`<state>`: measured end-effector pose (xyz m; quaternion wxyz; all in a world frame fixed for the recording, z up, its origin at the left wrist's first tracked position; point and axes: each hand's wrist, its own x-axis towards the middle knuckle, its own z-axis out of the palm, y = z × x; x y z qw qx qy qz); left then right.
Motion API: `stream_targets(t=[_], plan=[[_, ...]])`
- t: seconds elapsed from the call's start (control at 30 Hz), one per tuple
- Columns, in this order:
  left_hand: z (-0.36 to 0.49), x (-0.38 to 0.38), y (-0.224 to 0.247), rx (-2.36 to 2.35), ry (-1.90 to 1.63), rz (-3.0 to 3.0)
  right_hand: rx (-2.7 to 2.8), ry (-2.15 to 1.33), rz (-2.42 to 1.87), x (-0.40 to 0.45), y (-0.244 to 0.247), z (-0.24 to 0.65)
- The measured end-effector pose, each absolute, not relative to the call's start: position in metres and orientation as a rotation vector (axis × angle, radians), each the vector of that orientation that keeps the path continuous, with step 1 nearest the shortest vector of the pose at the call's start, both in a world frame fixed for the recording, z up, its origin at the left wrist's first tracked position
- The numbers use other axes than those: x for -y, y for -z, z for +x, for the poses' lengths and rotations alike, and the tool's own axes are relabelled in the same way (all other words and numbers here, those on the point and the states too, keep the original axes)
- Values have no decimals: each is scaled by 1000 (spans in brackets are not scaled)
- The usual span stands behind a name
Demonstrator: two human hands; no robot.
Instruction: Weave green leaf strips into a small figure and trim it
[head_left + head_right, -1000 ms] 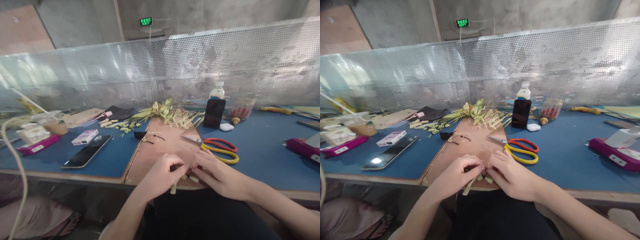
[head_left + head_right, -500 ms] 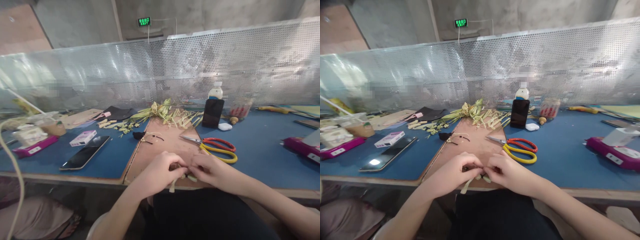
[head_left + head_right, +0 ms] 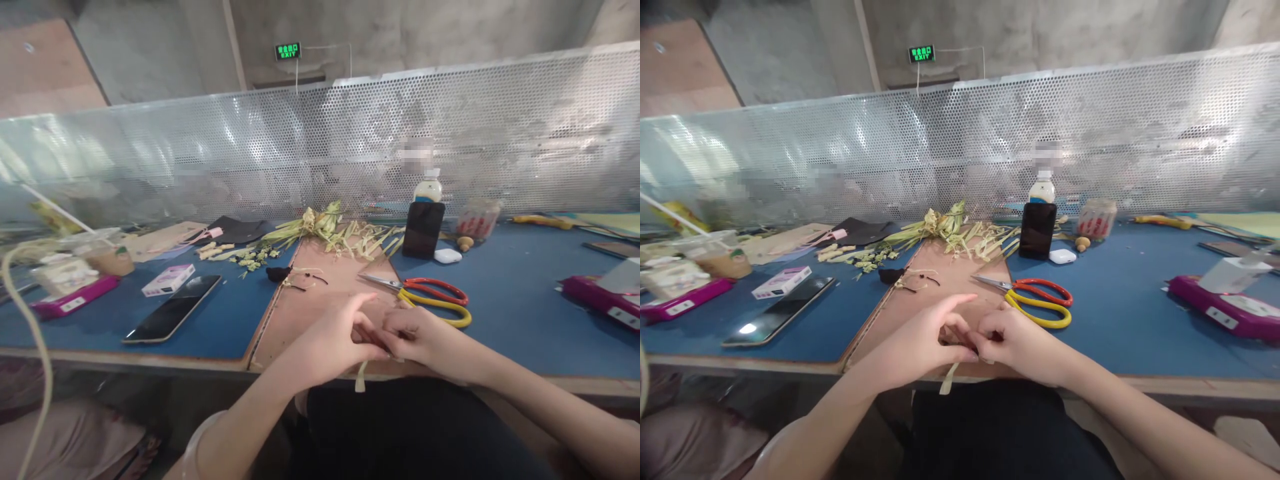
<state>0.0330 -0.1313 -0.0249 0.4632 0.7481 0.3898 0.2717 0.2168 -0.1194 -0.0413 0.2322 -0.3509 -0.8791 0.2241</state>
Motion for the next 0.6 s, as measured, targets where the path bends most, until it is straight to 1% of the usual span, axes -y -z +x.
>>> stream_targets(t=[0.17,0.4,0.6], plan=[[43,126,39,-914,-767,1793,2393,-557,-991,119,43,217],[44,127,36,-885,-760,1710,2295,-518,-1038,122,37,222],[42,124,38,-897,-752,1688,2285,-841,-877,124,25,229]])
